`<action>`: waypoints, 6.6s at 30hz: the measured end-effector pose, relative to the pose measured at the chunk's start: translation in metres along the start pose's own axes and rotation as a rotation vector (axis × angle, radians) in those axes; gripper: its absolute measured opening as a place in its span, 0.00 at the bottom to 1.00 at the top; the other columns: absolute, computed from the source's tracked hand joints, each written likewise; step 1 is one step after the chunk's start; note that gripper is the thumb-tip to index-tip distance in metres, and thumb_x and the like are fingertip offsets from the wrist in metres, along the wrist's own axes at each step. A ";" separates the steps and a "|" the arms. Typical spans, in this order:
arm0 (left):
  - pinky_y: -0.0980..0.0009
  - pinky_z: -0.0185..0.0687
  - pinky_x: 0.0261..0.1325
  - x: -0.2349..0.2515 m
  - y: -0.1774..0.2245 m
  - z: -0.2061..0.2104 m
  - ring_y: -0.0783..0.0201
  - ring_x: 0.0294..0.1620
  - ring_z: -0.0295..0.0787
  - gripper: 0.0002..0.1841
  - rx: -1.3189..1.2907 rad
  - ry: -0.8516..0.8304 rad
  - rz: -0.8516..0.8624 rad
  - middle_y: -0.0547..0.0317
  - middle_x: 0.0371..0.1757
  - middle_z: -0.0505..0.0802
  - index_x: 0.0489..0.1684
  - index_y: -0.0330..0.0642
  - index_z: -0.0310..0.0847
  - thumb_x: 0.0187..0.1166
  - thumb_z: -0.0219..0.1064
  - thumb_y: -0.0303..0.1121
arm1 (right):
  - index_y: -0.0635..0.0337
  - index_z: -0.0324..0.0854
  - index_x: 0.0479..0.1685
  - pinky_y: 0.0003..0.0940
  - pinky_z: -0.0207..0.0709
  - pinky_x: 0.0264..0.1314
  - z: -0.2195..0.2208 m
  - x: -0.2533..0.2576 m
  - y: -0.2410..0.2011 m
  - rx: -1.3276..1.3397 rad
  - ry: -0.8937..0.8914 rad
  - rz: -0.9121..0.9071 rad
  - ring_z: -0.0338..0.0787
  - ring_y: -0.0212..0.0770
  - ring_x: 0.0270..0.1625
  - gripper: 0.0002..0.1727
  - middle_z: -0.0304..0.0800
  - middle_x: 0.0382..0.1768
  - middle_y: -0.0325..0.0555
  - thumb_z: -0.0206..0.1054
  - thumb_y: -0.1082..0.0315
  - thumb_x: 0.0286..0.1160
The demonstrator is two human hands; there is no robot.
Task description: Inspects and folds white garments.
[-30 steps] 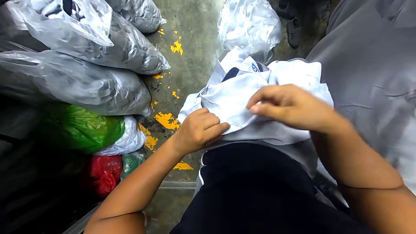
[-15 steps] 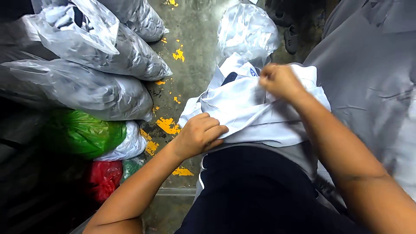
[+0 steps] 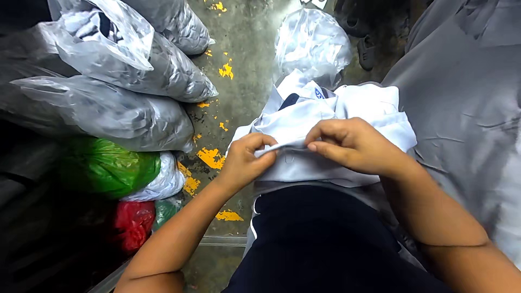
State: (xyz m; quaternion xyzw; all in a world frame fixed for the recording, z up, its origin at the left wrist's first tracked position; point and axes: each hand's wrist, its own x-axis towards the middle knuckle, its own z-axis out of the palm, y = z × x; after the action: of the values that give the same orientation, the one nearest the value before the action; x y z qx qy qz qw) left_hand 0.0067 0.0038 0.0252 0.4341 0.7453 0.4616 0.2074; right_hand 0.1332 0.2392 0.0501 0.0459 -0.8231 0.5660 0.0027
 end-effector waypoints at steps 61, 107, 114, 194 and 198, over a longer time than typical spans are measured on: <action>0.80 0.71 0.37 -0.008 -0.017 0.013 0.70 0.28 0.78 0.06 0.164 0.098 0.311 0.55 0.22 0.84 0.31 0.33 0.90 0.68 0.70 0.27 | 0.63 0.88 0.40 0.45 0.72 0.13 0.047 -0.053 -0.062 -0.705 -0.136 0.036 0.85 0.50 0.16 0.22 0.81 0.14 0.46 0.59 0.52 0.81; 0.70 0.65 0.32 -0.017 -0.021 -0.003 0.62 0.23 0.71 0.10 0.310 -0.073 0.540 0.56 0.17 0.76 0.29 0.35 0.89 0.78 0.66 0.30 | 0.72 0.81 0.41 0.52 0.73 0.36 -0.068 -0.002 0.085 -0.525 0.215 0.261 0.83 0.52 0.31 0.14 0.84 0.29 0.60 0.55 0.69 0.79; 0.74 0.66 0.31 -0.013 -0.018 -0.003 0.65 0.24 0.73 0.07 0.218 -0.036 0.418 0.55 0.17 0.80 0.27 0.34 0.89 0.72 0.68 0.28 | 0.68 0.83 0.45 0.53 0.72 0.37 -0.075 -0.004 0.094 -0.524 0.155 0.420 0.81 0.49 0.31 0.13 0.83 0.30 0.55 0.57 0.67 0.83; 0.67 0.64 0.32 -0.009 -0.022 0.004 0.60 0.22 0.71 0.10 0.362 -0.128 0.604 0.57 0.16 0.75 0.32 0.36 0.91 0.80 0.64 0.29 | 0.62 0.81 0.23 0.21 0.50 0.20 0.003 0.074 0.053 0.094 -0.573 0.173 0.60 0.22 0.15 0.09 0.65 0.12 0.30 0.68 0.76 0.71; 0.67 0.64 0.32 -0.009 -0.022 0.002 0.60 0.22 0.71 0.10 0.367 -0.126 0.603 0.57 0.16 0.75 0.33 0.36 0.91 0.80 0.65 0.30 | 0.61 0.78 0.21 0.22 0.51 0.21 0.006 0.071 0.050 0.074 -0.509 0.166 0.61 0.22 0.17 0.09 0.65 0.13 0.30 0.68 0.76 0.68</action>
State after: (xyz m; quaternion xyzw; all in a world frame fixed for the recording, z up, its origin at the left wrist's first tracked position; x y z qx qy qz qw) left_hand 0.0029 -0.0074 0.0049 0.6922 0.6398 0.3329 0.0261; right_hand 0.0591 0.2466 0.0059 0.1191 -0.7770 0.5644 -0.2522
